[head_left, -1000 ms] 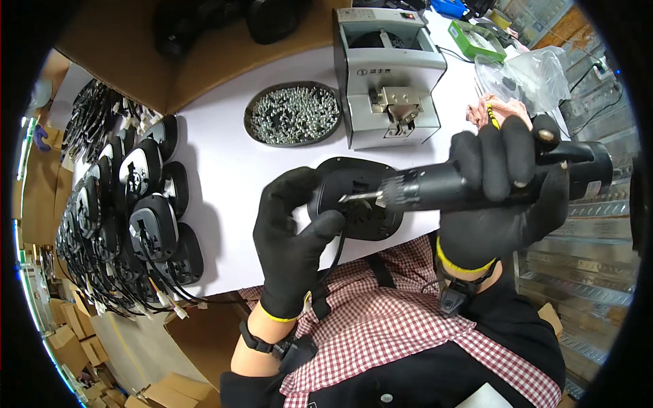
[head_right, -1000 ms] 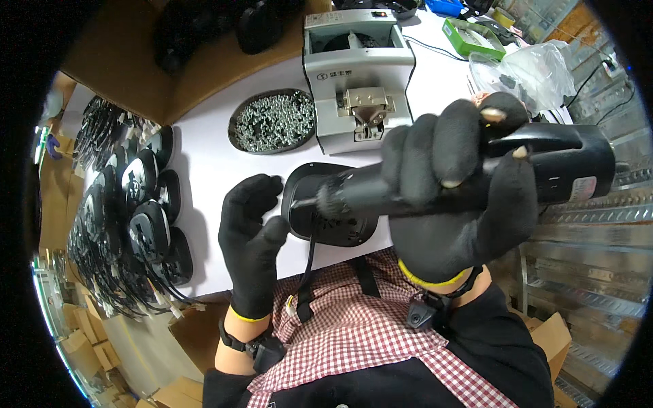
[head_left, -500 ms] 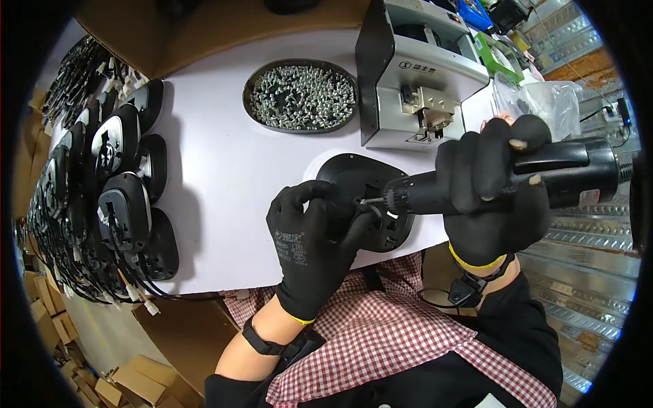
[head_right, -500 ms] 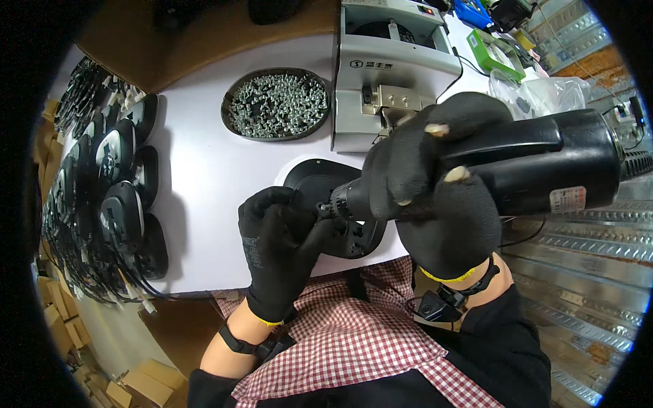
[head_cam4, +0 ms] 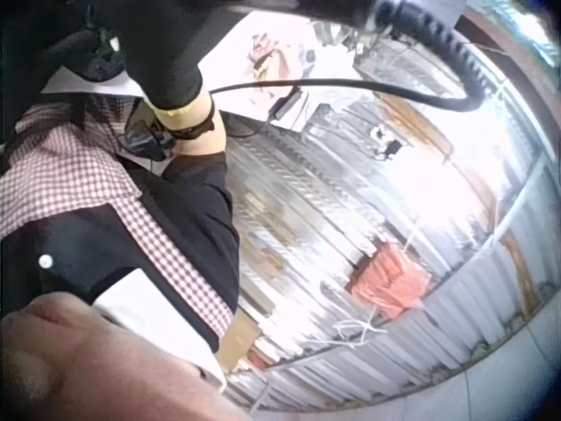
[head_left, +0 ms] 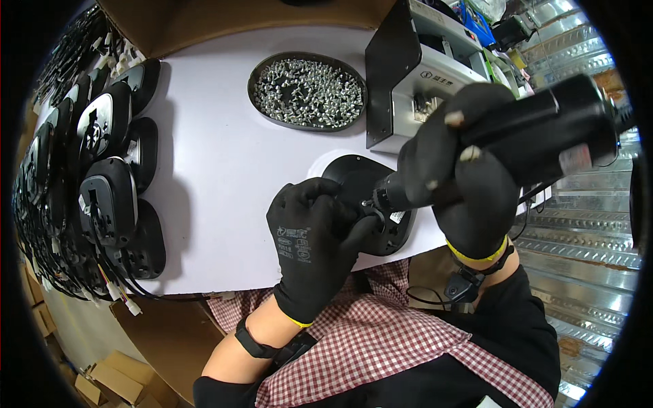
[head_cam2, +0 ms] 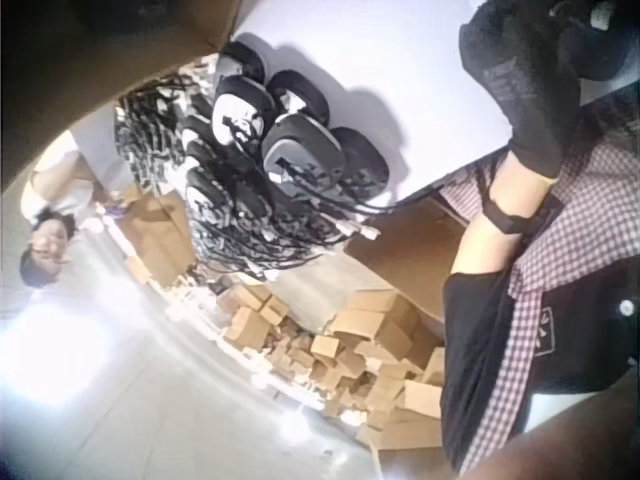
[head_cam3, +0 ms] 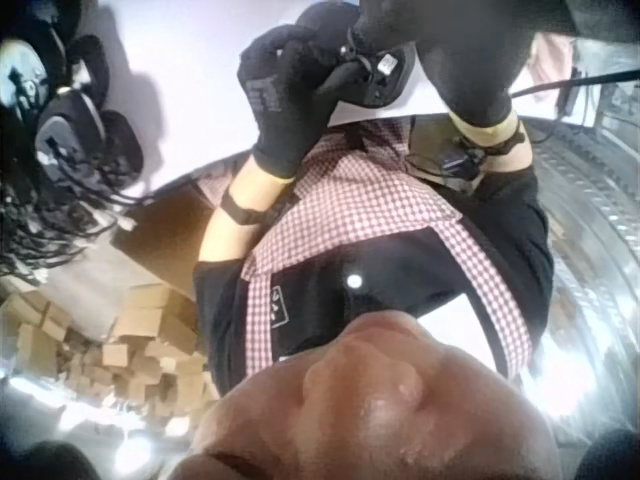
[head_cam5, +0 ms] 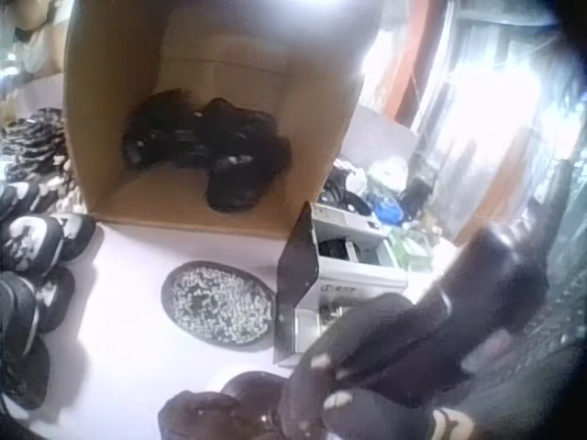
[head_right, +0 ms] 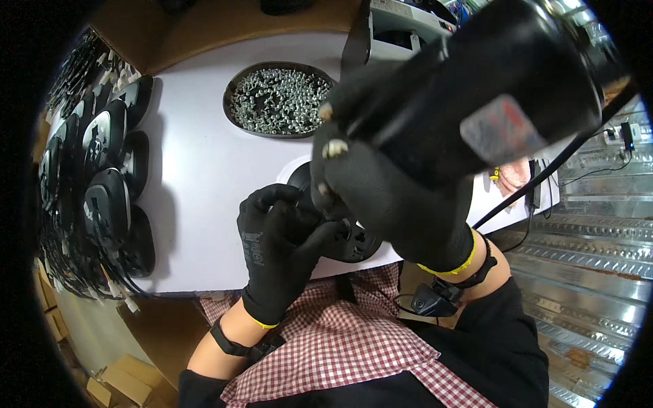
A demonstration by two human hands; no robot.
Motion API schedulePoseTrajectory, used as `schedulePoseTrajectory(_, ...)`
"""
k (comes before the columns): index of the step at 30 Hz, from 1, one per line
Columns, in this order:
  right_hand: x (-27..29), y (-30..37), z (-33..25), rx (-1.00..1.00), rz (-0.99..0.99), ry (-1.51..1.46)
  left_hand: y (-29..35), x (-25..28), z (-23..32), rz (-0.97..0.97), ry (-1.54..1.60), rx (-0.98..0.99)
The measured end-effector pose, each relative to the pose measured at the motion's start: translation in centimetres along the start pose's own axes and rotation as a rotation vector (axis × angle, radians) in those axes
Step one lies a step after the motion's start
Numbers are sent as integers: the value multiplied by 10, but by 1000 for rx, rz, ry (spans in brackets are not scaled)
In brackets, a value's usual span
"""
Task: The recorder uses an electric screwdriver to attach components to a plastic base at a manufacturing workstation.
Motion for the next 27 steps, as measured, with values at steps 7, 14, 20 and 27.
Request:
schedulePoseTrajectory(7,-20,10,1,128,-184,-129,-1,10,6,56,-30,-28)
schedulePoseTrajectory(14,1,7,-25,203,-84,-104,-2,10,5,79,-70,-112)
schedulePoseTrajectory(20,25,29,-100,452,-175,-321,24,29,19,24,-228,-159)
schedulePoseTrajectory(27,68,62,-82,420,88,-353,-15,5,49,-586,37,-608)
Point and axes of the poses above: each hand's wrist, its own y-axis away from the middle knuckle, its own x-axis out of the back of the hand, z = x × y, the point moved 9 cm from there along -y, towards the middle knuckle, and after that the axes turned 14 degrees about -y, right-handed, at the moved point
